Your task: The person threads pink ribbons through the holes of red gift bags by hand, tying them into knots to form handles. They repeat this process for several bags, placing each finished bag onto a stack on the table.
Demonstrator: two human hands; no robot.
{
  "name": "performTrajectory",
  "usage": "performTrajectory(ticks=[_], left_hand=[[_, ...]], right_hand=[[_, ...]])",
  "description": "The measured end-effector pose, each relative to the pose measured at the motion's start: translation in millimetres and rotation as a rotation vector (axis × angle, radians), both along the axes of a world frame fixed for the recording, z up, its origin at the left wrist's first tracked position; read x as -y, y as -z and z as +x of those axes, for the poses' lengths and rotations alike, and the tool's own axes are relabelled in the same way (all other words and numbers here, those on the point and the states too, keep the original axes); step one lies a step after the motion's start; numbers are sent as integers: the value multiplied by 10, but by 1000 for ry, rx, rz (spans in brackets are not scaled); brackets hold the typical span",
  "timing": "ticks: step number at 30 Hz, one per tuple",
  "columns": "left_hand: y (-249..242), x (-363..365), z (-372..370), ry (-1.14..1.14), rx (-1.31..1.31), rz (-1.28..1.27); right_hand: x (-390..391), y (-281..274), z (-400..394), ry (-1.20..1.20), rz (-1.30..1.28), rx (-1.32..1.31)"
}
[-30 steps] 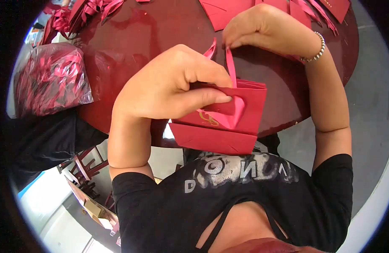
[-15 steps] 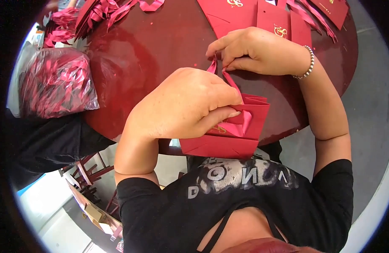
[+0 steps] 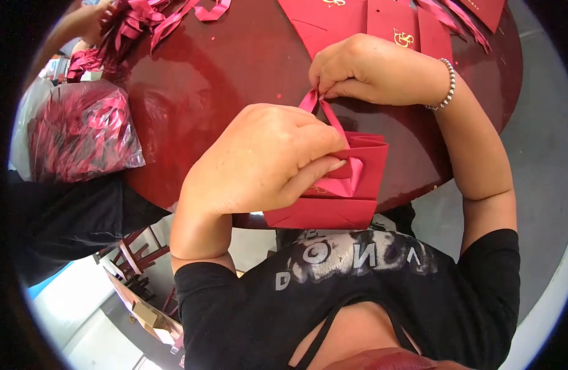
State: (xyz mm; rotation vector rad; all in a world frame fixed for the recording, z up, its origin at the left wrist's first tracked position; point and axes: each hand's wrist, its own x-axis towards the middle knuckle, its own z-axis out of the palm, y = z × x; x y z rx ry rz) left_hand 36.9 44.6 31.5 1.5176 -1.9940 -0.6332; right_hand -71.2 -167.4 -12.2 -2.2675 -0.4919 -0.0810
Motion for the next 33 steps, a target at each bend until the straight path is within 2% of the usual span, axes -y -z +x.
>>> performTrajectory(ticks=[4, 7, 11, 12, 15, 18, 22, 30, 33], left_hand=[[8, 8, 37, -55, 16, 22], [21, 23, 59, -98, -59, 105], [20, 34, 108, -157, -134, 190], [-32, 34, 128, -198, -178, 317], [7, 28, 136, -287, -370, 391], [12, 10, 132, -273, -421, 393], [-58, 31, 131, -269, -327, 337], [-58, -18, 52, -307, -411, 353], [-74, -6, 68, -317, -435, 385]], right_hand=[[45, 33, 13, 52, -56, 81], [2, -54, -45, 180, -80, 84], [115, 50, 68, 44, -263, 426], [24, -119, -3, 139, -314, 205], [-10, -131, -12, 198, -448, 214], [-19, -141, -10, 251, -522, 174], [61, -25, -2, 411, -537, 306], [40, 9, 57, 404, -556, 324], [66, -30, 39, 429, -635, 373]])
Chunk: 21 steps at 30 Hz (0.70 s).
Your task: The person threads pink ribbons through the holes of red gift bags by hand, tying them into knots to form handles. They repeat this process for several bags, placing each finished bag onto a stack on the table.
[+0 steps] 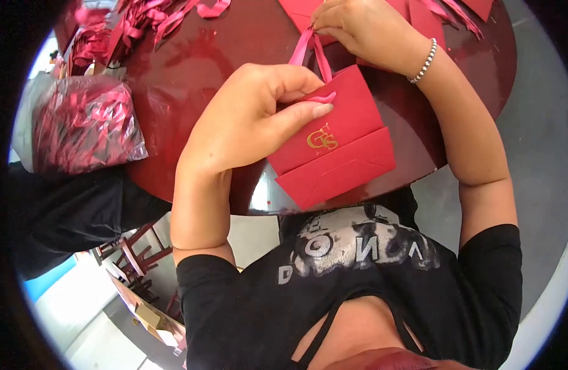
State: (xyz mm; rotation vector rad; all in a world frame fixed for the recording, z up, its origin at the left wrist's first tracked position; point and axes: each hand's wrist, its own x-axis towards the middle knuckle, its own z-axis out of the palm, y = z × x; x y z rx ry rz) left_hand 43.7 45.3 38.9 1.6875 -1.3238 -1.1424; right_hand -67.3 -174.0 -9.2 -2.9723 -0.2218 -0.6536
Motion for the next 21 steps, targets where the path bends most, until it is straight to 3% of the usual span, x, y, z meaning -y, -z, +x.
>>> performTrajectory(ticks=[1, 3, 4, 8, 9, 11, 12, 14, 16, 19, 21], left_hand=[[3, 4, 0, -21, -5, -23], [23, 8, 39, -79, 20, -101], [34, 17, 39, -166, -115, -184], [134, 86, 94, -451, -535, -503], [157, 120, 101, -518, -570, -579], [146, 203, 101, -666, -639, -681], [253, 167, 210, -619, -638, -704], [274, 178, 213, -609, -705, -782], [230, 207, 146, -613, -741, -826], [351, 183, 271, -465, -740, -820], [390, 199, 295, -495, -813, -751]], right_hand=[[58, 54, 7, -34, -16, 113], [123, 21, -6, 3, 289, 107], [153, -12, -2, 15, 439, 107], [123, -202, -110, 239, 269, 473], [152, -124, -98, 243, 438, 433], [47, -146, -101, 190, 804, 93], [-57, -170, -107, 153, 970, -83], [-316, -104, -149, -173, 1337, -174], [-461, -43, -143, -356, 1709, -486], [-526, -320, -183, -208, 2213, -722], [-387, -208, -144, -157, 2040, -530]])
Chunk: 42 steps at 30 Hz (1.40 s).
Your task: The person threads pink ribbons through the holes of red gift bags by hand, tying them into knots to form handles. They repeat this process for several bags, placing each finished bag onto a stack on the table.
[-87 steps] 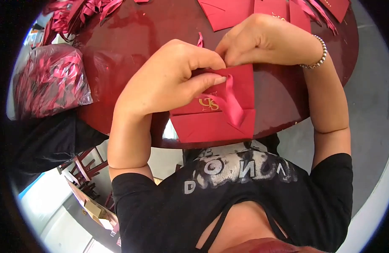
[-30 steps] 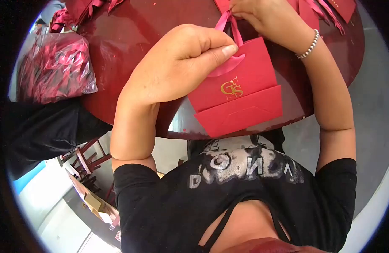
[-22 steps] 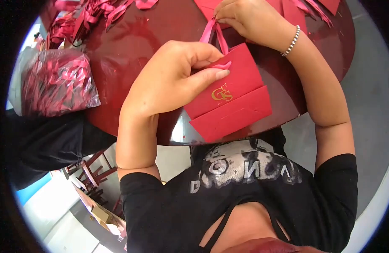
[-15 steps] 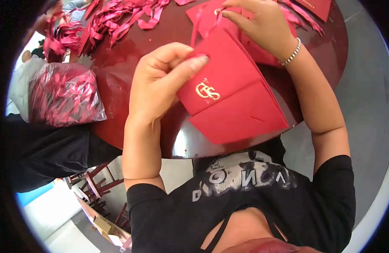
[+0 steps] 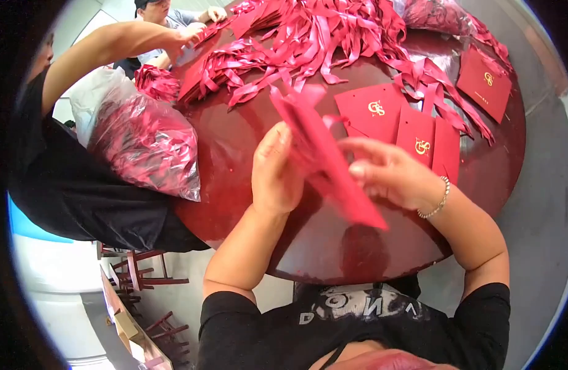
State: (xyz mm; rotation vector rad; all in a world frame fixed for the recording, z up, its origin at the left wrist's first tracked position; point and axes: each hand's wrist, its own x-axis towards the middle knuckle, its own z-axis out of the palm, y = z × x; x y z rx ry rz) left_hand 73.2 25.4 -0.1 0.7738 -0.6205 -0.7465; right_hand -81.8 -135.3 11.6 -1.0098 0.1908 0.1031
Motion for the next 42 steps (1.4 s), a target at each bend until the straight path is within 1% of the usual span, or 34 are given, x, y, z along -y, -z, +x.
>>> performTrajectory(ticks=[1, 2, 3, 5, 7, 8, 9, 11, 13, 15, 18, 21, 22, 25, 26, 29, 30, 33, 34, 37, 41, 42], left_hand=[[26, -24, 46, 54, -108, -5], [52, -49, 92, 102, -219, -9], [55, -97, 251, 213, -313, -83], [44, -36, 398, -355, -68, 240], [10, -27, 446, -450, 9, 251], [38, -28, 486, -483, 154, 346], [37, -5, 438, -464, 323, 446], [88, -14, 354, -251, 481, 536], [58, -2, 232, -233, 877, 665], [36, -11, 168, -323, 1306, 746], [48, -36, 222, -296, 1370, 722], [-30, -55, 204, -260, 1386, 694], [-89, -54, 142, -227, 1312, 704], [-171, -65, 39, -170, 1216, 797], [-126, -63, 54, -165, 1291, 752], [-168, -60, -57, -122, 1408, 634], [-186, -58, -97, -103, 1389, 631], [-217, -31, -123, -88, 1443, 583], [-249, -25, -147, -164, 1555, 582], [-299, -36, -126, -214, 1679, 627], [-310, -33, -63, -187, 1560, 638], [-289, -35, -11, -120, 1520, 678]], right_hand=[[67, 72, 5, 64, -92, 30], [111, 110, 15, 168, -113, 51], [167, -17, 0, 177, -251, 21], [281, 50, -19, 244, -466, 96], [352, 29, -48, 214, -730, 59], [371, 96, -46, 225, -873, 45], [364, 95, -55, 206, -905, 25], [343, 42, -52, 169, -974, -1], [332, 36, -53, 162, -985, 1], [332, 20, -53, 167, -999, -3], [299, -39, -72, 114, -986, -88], [291, -33, -93, 102, -1016, -46], [297, -25, -92, 89, -1047, -51], [281, 96, -90, 213, -1366, 141], [261, 193, -61, 373, -1565, 325], [208, 100, -39, 396, -1601, 591], [172, 127, -16, 359, -1512, 644], [148, 153, -26, 238, -1488, 578], [159, 156, -21, 269, -1474, 582], [208, 116, -20, 283, -1470, 540], [195, 43, -42, 254, -1507, 489], [205, 61, -48, 255, -1502, 493]])
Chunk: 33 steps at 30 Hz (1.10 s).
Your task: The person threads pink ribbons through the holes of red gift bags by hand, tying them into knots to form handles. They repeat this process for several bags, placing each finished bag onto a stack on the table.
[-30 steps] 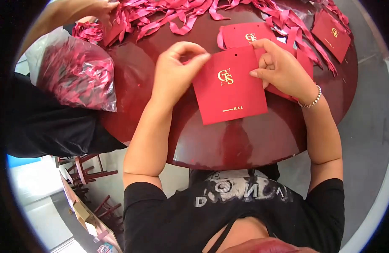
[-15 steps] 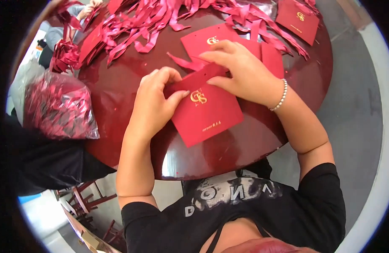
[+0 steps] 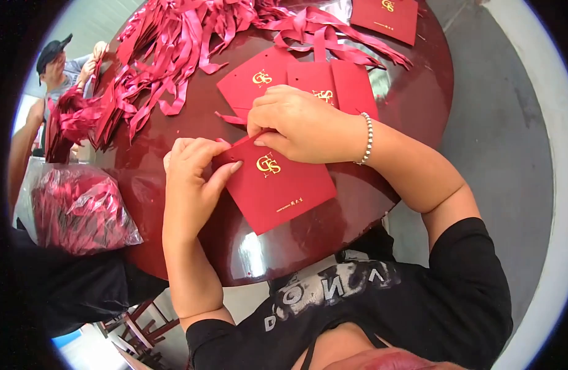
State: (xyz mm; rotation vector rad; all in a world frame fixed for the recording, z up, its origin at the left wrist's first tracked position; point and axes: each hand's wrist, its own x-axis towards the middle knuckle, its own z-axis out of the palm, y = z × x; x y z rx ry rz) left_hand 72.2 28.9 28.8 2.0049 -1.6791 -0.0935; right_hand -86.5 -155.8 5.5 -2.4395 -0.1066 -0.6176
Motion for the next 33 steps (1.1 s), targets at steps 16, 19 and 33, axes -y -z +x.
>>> performTrajectory(ticks=[16, 19, 33], left_hand=[[187, 21, 172, -13, -693, 145], [194, 31, 157, -1, -733, 138], [228, 45, 188, 6, -782, 161]], right_hand=[[1329, -90, -587, 706, -317, -339], [1547, 43, -688, 705, -305, -544], [909, -191, -259, 135, 725, 49]])
